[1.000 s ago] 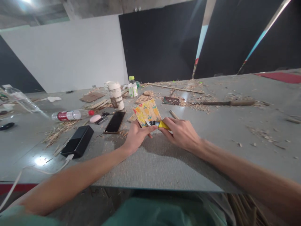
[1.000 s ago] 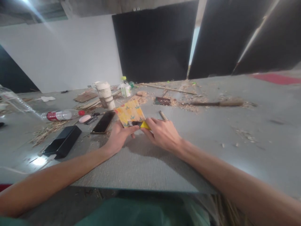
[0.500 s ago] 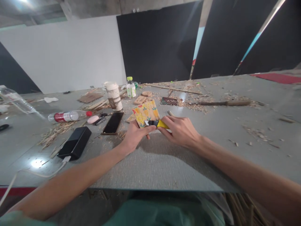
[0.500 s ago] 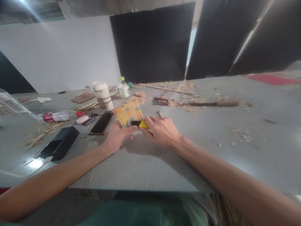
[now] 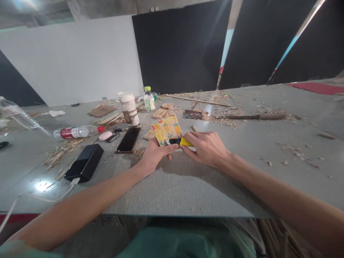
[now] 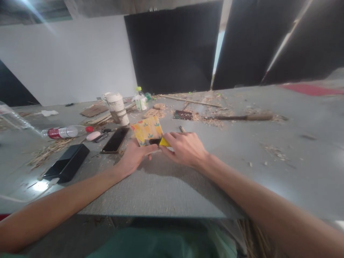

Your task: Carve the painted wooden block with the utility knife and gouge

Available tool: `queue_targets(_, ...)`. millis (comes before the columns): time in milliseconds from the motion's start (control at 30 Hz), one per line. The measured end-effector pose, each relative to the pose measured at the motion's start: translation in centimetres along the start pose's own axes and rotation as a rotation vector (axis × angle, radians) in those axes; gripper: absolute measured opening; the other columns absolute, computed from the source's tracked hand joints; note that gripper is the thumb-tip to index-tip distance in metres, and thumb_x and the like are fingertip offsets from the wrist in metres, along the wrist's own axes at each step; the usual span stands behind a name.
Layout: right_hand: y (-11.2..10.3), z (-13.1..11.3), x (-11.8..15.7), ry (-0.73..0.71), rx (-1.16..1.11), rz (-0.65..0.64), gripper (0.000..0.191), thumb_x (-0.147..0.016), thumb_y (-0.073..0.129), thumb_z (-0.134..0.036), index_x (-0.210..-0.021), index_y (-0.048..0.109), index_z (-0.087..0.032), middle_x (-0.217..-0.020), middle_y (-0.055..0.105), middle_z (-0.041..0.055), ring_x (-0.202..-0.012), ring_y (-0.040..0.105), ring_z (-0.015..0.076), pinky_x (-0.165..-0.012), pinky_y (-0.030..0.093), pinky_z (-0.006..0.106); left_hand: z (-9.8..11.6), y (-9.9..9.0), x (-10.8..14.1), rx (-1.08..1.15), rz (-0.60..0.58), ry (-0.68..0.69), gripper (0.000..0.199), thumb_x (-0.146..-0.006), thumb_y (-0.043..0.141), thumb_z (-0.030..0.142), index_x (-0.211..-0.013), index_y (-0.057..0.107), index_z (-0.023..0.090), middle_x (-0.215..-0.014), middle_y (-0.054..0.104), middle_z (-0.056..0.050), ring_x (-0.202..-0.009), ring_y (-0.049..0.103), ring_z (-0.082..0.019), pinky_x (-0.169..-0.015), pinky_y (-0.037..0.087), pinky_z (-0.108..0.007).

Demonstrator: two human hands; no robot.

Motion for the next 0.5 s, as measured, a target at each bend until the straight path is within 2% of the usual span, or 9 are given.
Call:
queue_targets(233, 0.7, -0.2, 0.3, 0.033, -0.033, 0.003, 0.032, -0.107, 0.067, -0.049, -0.115, 0.069, -0.017, -0.098, 0.07, 0.0019, -0.078, 0.066, 0.0147, -0.071, 0.059, 0.033, 0.2, -0.1, 0.5, -0.014, 0.021, 0.023, 0.039, -0.08, 0.093, 0.041, -0.11, 0.079, 0.019, -0.107, 0.079, -0.008, -0.079, 0.067, -0.016, -0.052, 0.055, -0.022)
queue_targets(500, 1.7, -0.3, 0.4, 0.06, -0.08, -0.036, 0.033, -0.107, 0.068, -0.047, -0.12, 0.069, -0.017, -0.102, 0.072, 0.003, -0.08, 0.068, 0.015, -0.071, 0.061, 0.033, -0.1, -0.4, 0.5, -0.028, 0.033, 0.036, 0.038, -0.083, 0.092, 0.042, -0.11, 0.081, 0.019, -0.112, 0.082, -0.01, -0.083, 0.071, -0.018, -0.055, 0.056, -0.023)
Point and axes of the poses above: each hand's wrist, its own x-axis away from the middle knuckle, its own y-axis out of the palm, z = x × y, the point moved 10 cm from there along -x, towards the middle knuckle
